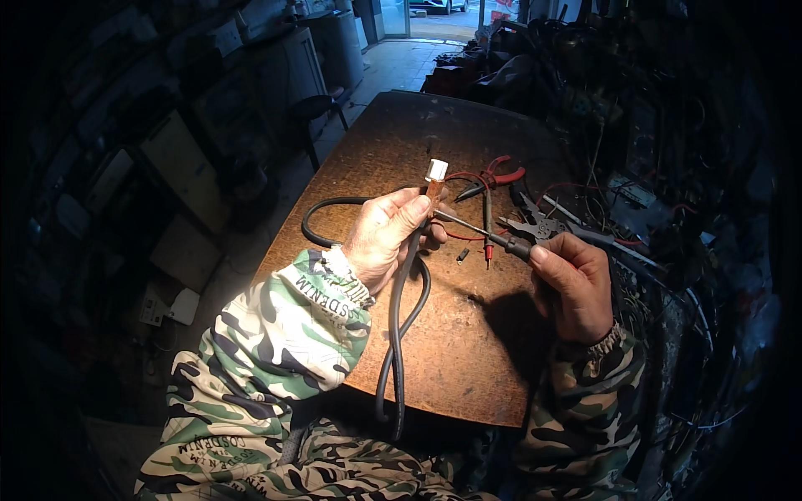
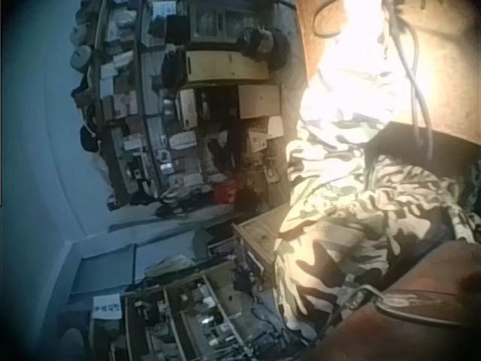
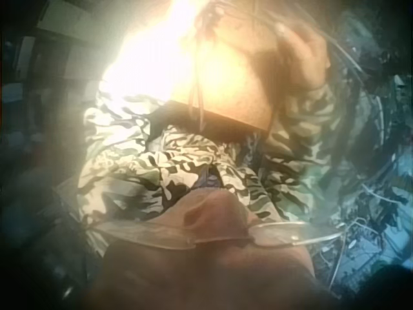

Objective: The person holds a white electrical plug and uses a screwdriver to tighten the terminal screws securing the wires. They repeatedly adjust the wires and tighten the screws, then reassemble the plug housing.

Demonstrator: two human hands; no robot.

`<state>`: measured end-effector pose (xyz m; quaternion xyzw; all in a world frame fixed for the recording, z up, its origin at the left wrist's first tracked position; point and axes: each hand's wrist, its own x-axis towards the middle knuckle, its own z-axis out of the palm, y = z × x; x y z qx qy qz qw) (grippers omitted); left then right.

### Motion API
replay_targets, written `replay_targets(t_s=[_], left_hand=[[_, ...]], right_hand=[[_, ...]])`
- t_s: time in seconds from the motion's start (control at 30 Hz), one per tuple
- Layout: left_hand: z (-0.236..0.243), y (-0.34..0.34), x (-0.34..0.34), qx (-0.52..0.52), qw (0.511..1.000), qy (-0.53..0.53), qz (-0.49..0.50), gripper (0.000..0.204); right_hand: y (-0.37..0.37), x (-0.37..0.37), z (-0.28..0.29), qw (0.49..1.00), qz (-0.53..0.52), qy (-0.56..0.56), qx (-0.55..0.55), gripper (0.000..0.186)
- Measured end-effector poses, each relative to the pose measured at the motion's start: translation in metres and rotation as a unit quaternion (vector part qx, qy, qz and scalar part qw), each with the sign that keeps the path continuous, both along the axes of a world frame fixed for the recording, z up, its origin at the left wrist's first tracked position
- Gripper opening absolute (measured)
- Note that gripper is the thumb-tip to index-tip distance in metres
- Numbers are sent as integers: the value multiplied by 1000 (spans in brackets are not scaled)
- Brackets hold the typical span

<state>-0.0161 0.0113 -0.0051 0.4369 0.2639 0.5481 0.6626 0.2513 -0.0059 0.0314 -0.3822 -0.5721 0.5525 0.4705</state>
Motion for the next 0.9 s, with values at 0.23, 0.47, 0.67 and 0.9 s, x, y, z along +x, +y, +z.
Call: replay_targets(t_s=[0.23, 0.47, 0.67, 0.9], left_hand=[[-3, 2, 0, 2, 1000, -9, 11, 37], [-2, 0, 0, 6, 1000, 12, 8, 40], [-2, 1, 1, 8, 1000, 6, 2, 41], [-1, 0, 3, -1, 1000, 6, 6, 40]], right_hand=[[0, -2, 5, 998, -3, -23, -52, 32], [-1, 4, 7, 997, 19, -55, -41, 30], [-4, -5, 6, 999, -21, -33, -26, 29], [-3, 3, 5, 999, 2, -46, -23, 30]])
